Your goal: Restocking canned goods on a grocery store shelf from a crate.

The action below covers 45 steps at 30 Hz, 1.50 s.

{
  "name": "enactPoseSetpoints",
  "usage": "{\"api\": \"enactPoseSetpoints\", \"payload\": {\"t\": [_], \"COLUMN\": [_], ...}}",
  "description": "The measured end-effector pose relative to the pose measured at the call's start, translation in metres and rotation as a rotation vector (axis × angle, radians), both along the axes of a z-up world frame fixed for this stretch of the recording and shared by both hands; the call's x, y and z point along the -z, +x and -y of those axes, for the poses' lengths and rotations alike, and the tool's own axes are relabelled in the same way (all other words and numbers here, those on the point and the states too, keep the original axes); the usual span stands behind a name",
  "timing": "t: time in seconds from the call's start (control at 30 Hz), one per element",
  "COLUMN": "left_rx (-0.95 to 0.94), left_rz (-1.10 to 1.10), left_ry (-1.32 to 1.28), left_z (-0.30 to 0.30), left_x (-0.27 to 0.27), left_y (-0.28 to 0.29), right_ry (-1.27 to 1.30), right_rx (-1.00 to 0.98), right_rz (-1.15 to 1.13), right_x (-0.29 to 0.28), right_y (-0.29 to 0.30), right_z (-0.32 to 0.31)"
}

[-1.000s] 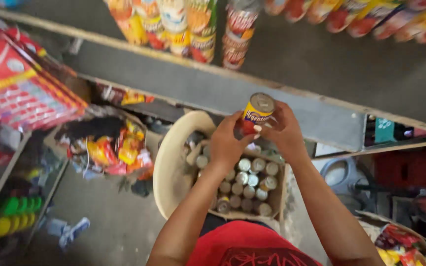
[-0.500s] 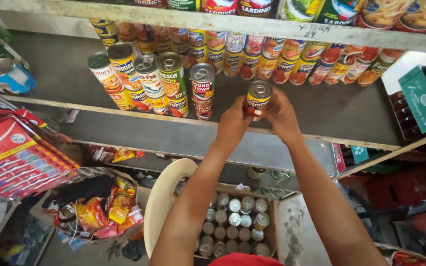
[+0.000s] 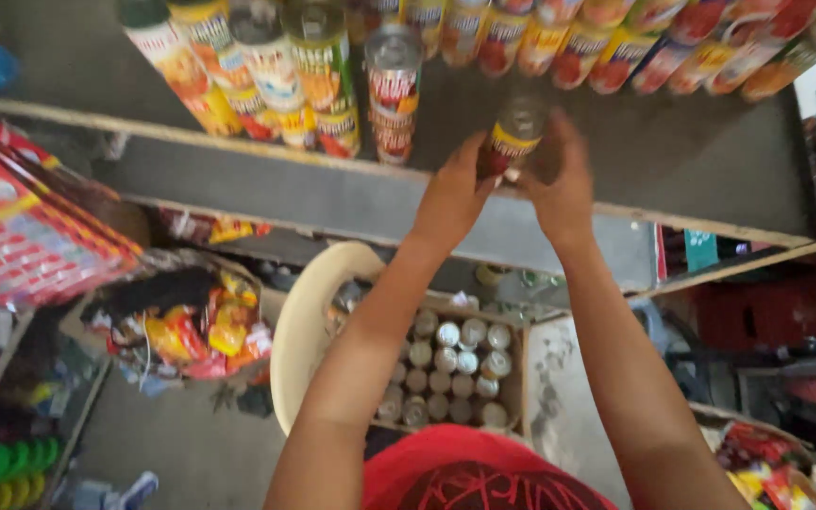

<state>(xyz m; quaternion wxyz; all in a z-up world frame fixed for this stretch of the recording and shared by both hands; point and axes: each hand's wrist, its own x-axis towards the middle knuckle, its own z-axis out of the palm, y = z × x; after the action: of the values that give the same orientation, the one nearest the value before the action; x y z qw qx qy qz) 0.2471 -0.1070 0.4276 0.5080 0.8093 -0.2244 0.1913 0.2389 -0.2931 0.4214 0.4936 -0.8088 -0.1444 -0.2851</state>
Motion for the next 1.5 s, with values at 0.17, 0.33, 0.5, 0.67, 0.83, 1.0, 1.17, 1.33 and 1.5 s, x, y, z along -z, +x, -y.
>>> {"api": "enactPoseSetpoints", "payload": {"t": [0.17, 0.33, 0.5, 0.67, 0.83, 1.0, 1.17, 1.33, 1.5], "left_rx": [-0.054, -0.166, -0.274, -0.163, -0.134, -0.102, -0.095, 0.119, 0.459], "left_rz": [-0.055, -0.314, -0.841, -1.047, -1.147, -1.012, -0.911, -0.959, -1.112], "left_ry": [-0.297, -0.239, 0.077, 0.404, 0.441, 0.489, 0.369, -0.015, -0.553], "left_z": [-0.035, -0.068, -0.086, -0.082, -0.078, -0.086, -0.105, -0.123, -0.124], "left_x": [0.051, 0.188, 0.357, 0.431, 0.402, 0.416, 0.393, 0.359, 0.205], "left_y": [-0.070, -0.153, -0.225, -0.278, -0.275, -0.284, -0.273, -0.236, -0.182], "right_ry": [0.043, -0.230, -0.396, -0.480, -0.343, -0.399, -0.390, -0.241, 0.284], "right_rx": [0.125, -0.030, -0.349, -0.595, -0.646, -0.725, -0.764, -0.705, -0.622], "right_rz": [0.043, -0.287, -0.718, -0.889, -0.916, -0.857, -0.863, -0.964, -1.185], "right_x": [0.046, 0.181, 0.344, 0.382, 0.404, 0.431, 0.343, 0.286, 0.224], "right_y": [-0.071, -0.133, -0.186, -0.227, -0.243, -0.243, -0.210, -0.182, -0.153], "right_z": [-0.021, -0.059, -0.072, -0.097, -0.113, -0.102, -0.104, -0.073, -0.023]}}
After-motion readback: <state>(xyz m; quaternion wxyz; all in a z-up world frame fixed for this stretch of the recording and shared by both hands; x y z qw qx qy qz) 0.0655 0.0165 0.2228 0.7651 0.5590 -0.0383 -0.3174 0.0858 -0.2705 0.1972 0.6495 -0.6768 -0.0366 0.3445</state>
